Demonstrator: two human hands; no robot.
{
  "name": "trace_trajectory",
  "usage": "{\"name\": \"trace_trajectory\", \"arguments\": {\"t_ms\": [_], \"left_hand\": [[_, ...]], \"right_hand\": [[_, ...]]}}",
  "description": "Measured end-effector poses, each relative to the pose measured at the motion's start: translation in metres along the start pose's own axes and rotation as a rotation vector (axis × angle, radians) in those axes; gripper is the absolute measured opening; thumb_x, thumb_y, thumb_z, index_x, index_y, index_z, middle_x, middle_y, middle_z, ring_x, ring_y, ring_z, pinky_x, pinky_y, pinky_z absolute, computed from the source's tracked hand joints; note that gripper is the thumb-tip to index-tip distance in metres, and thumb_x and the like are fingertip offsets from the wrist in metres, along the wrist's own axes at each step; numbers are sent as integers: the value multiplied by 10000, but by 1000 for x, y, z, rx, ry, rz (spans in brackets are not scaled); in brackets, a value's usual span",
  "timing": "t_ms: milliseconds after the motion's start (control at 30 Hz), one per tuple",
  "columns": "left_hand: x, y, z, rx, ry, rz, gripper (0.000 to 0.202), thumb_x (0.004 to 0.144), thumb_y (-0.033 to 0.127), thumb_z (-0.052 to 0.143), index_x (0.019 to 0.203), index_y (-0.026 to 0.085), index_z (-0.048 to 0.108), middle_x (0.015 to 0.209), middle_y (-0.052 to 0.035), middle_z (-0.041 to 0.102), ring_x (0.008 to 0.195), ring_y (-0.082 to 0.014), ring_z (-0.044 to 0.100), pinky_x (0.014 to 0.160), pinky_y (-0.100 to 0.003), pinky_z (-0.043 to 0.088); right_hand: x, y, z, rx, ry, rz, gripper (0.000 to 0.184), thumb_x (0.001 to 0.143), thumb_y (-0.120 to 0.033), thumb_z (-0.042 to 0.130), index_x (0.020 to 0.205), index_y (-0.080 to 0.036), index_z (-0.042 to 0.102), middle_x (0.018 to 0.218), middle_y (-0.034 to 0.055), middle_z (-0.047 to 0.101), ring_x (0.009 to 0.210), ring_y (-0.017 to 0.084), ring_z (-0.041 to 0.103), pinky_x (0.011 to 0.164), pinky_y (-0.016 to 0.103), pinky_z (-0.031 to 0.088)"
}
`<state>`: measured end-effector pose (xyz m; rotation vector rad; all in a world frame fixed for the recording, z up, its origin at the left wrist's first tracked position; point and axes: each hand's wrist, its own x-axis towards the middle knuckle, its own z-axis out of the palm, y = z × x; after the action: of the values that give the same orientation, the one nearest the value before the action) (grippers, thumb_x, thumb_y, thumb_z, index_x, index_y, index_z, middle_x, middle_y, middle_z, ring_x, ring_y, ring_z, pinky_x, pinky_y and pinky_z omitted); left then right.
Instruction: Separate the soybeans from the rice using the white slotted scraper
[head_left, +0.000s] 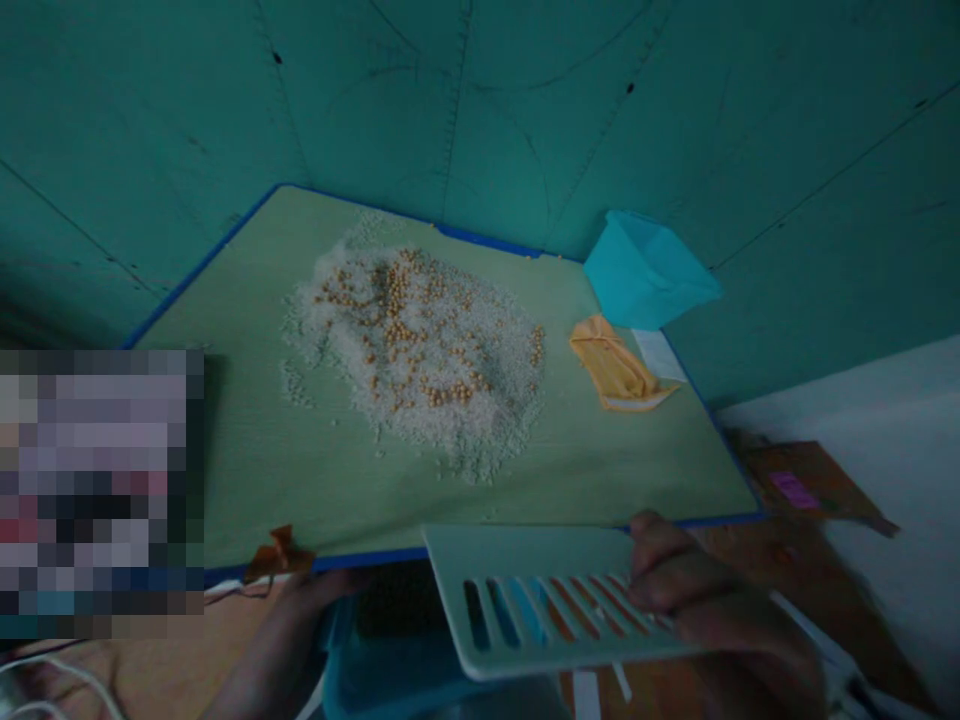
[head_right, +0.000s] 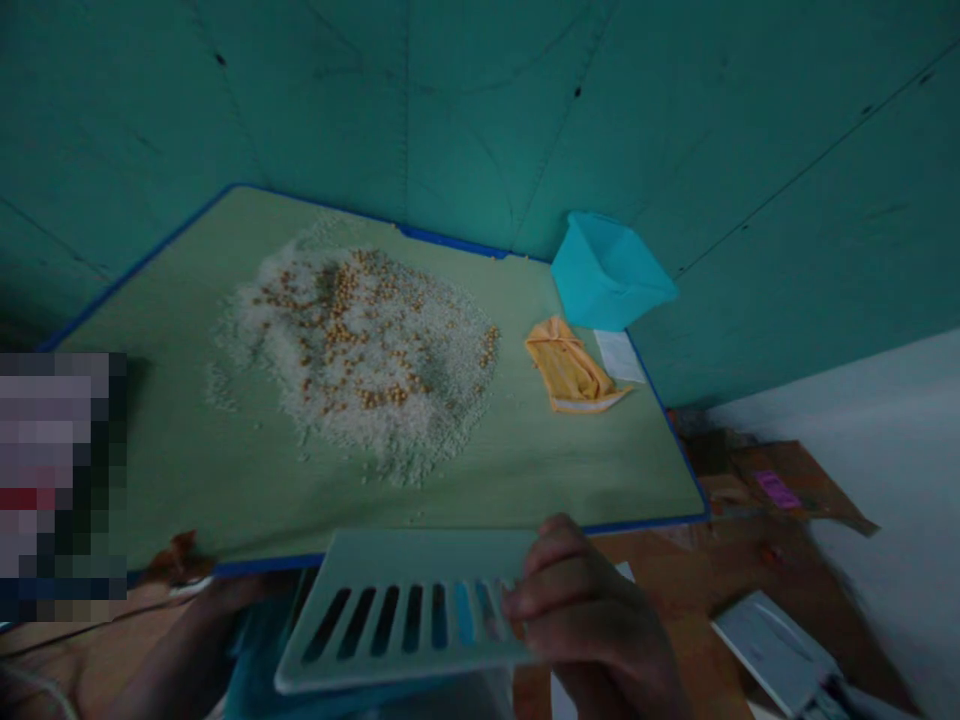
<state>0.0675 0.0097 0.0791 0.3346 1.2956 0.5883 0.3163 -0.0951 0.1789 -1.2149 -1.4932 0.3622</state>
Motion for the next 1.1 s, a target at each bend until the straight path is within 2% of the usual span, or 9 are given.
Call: {"name": "trace_trajectory", "arguments": {"t_ms": [100,200,367,433,467,567,733,900,1100], "left_hand": [[-1,-1,-2,38,-28,5,282,517,186,737,787,255,695,851,35,781,946,-276,665,702,-319,539],[-11,1,4,76,-36,-20,243,559,182,703,797,231,700,715,20,773,786,-273,699,605,-321,534],[-35,7,17,38,-70,69,120,574,117,665,618,228,676,513,36,699,567,-230,672,519,-298,514],[-35,5,15,15,-71,37,133,557,112,686,615,230,673,492,49,683,496,-206,646,474,-280,503],[-33,2,13,-2,-72,21,167,559,115,693,675,236,685,528,54,700,504,-199,649,486,-277,512],[-22,-7,5,10,-198,-8,283,586,106,655,837,233,689,599,31,733,626,-242,690,521,-308,528],[-18,-19,2,58,-306,-2,253,594,144,658,839,199,695,618,-14,743,678,-278,698,524,-333,531],[-37,-30,-2,111,-242,27,258,590,132,660,836,203,692,633,7,746,570,-231,681,483,-301,522],[-48,-60,-20,43,-254,10,266,610,156,666,870,205,693,675,-9,756,652,-262,697,548,-338,537]], "right_hand": [[-4,11,3,-18,-50,-2,111,813,-230,570,871,-303,631,757,14,691,686,188,613,674,385,504],[-10,22,7,-42,-24,36,115,808,-242,568,874,-313,629,770,29,681,692,207,615,694,425,498],[-6,21,23,11,14,48,234,805,-207,543,1012,-313,570,841,42,646,812,210,595,715,393,488],[-4,18,28,45,20,73,312,804,-174,531,1082,-315,535,874,38,623,865,198,573,734,368,478],[-5,17,30,54,27,85,329,799,-167,536,1095,-311,527,876,36,611,871,193,564,734,356,473],[-7,19,32,60,60,110,328,766,-186,601,1072,-288,540,847,26,593,825,181,553,690,322,462],[-11,28,32,57,34,-18,278,719,-156,665,963,-271,597,805,11,609,776,174,560,693,337,456],[-11,30,31,30,49,-56,199,714,-124,672,843,-251,591,796,-3,621,764,153,580,672,307,462],[-7,30,33,6,136,11,125,712,-247,699,750,-247,580,756,-16,644,735,147,609,679,297,480]]}}
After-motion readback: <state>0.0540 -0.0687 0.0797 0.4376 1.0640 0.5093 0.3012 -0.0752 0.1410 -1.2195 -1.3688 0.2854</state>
